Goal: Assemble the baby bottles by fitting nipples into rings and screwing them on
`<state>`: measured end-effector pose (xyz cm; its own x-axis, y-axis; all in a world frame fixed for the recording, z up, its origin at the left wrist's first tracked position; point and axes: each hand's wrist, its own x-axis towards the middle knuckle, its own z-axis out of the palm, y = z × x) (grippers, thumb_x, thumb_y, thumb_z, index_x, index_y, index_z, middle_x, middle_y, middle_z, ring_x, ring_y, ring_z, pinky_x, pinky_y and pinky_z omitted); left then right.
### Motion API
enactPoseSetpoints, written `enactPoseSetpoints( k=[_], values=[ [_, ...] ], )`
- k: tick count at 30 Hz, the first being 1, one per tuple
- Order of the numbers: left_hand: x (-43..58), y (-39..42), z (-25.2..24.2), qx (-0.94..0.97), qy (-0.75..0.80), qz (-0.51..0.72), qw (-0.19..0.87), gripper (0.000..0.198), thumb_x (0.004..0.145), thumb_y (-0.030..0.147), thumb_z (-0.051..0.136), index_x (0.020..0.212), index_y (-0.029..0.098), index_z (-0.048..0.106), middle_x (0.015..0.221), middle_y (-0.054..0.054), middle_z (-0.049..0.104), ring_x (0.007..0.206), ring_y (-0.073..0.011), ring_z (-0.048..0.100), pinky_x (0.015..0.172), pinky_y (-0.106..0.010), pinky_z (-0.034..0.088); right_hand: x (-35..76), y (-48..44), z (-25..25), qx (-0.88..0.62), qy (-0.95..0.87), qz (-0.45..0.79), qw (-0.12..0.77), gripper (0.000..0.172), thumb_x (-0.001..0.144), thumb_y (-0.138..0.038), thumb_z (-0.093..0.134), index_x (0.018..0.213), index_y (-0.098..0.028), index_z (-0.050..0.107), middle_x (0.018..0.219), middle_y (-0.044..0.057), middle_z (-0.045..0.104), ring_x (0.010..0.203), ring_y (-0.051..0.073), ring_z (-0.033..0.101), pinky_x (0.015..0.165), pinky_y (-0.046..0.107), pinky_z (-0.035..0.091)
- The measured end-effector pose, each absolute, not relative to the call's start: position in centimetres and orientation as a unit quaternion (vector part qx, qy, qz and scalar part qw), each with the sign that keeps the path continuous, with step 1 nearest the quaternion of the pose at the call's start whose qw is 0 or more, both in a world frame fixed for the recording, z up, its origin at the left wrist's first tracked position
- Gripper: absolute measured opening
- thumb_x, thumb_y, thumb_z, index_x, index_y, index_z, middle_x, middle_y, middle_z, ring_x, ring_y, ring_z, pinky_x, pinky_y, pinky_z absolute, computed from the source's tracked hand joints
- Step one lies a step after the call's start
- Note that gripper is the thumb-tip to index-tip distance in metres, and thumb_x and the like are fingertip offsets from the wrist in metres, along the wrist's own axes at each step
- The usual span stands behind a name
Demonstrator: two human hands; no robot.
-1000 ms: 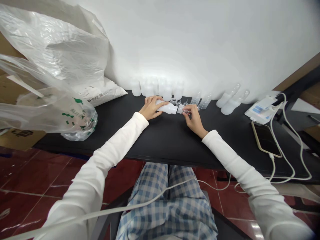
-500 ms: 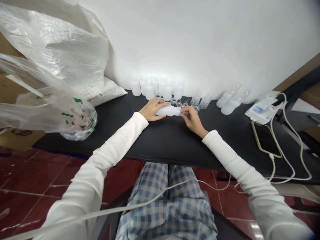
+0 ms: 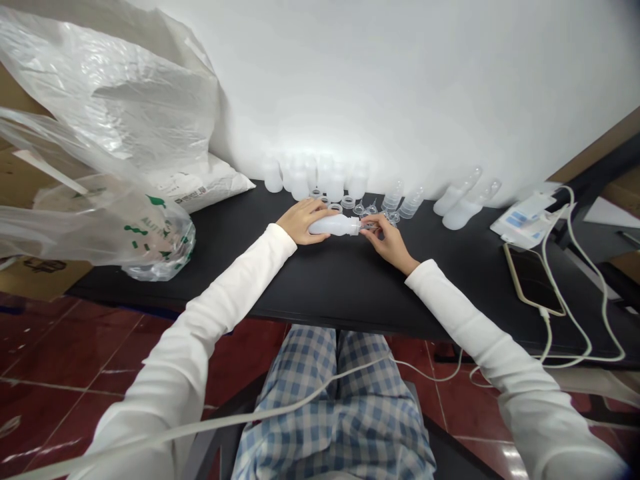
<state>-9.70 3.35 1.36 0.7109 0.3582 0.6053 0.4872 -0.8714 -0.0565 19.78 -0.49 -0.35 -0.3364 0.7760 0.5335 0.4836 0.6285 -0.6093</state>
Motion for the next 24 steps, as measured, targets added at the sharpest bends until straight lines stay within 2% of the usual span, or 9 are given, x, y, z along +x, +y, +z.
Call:
enactPoseSetpoints(
  k=[6, 11, 15, 20, 24],
  values=[
    [-9.4, 3.2, 1.2, -0.918, -0.231, -0.296, 0.129, 0.054, 0.091, 0.045, 0.063, 0.137, 0.017, 0.061, 0.106, -0.012, 0.064, 0.098, -0.0268, 0.062, 0.087, -0.043, 0.051, 19.7, -0.5, -0.3, -0.431, -0.782, 0.196, 0.405, 0.048, 0.094, -0.068, 0.053, 0.108, -0.023, 0.061, 0.084, 0.004, 0.067, 0.070, 0.019, 0.060, 0.065, 0.032, 0.046],
    [-9.0, 2.9, 1.2, -0.917, -0.209, -0.300, 0.158, 0.053, 0.093, 0.046, 0.062, 0.136, 0.015, 0.062, 0.105, -0.013, 0.065, 0.095, -0.0258, 0.063, 0.084, -0.040, 0.052, 19.7, -0.8, 0.4, -0.446, -0.787, 0.184, 0.385, 0.054, 0.097, -0.071, 0.042, 0.083, -0.022, 0.059, 0.071, 0.002, 0.061, 0.065, 0.017, 0.055, 0.068, 0.032, 0.043],
    [-8.8, 2.8, 1.2, -0.915, -0.197, -0.311, 0.166, 0.053, 0.092, 0.047, 0.064, 0.135, 0.015, 0.062, 0.105, -0.012, 0.066, 0.094, -0.0251, 0.063, 0.083, -0.039, 0.051, 19.6, -0.9, 0.8, -0.426, -0.807, 0.178, 0.369, 0.064, 0.102, -0.069, 0.029, 0.068, -0.022, 0.056, 0.072, 0.003, 0.062, 0.071, 0.017, 0.057, 0.077, 0.032, 0.044],
    [-8.8, 2.8, 1.3, -0.918, -0.209, -0.305, 0.143, 0.054, 0.091, 0.046, 0.065, 0.137, 0.018, 0.061, 0.106, -0.012, 0.066, 0.093, -0.0250, 0.063, 0.083, -0.040, 0.051, 19.7, -0.8, 0.6, -0.428, -0.805, 0.173, 0.373, 0.060, 0.101, -0.069, 0.031, 0.072, -0.022, 0.054, 0.073, 0.003, 0.061, 0.069, 0.017, 0.054, 0.073, 0.032, 0.043],
    [-8.9, 3.0, 1.2, -0.921, -0.213, -0.304, 0.119, 0.054, 0.091, 0.046, 0.065, 0.137, 0.018, 0.062, 0.106, -0.012, 0.066, 0.095, -0.0261, 0.063, 0.084, -0.041, 0.051, 19.7, -0.7, 0.3, -0.422, -0.796, 0.190, 0.391, 0.048, 0.099, -0.067, 0.043, 0.088, -0.022, 0.057, 0.080, 0.003, 0.063, 0.071, 0.017, 0.055, 0.070, 0.031, 0.044]
  ],
)
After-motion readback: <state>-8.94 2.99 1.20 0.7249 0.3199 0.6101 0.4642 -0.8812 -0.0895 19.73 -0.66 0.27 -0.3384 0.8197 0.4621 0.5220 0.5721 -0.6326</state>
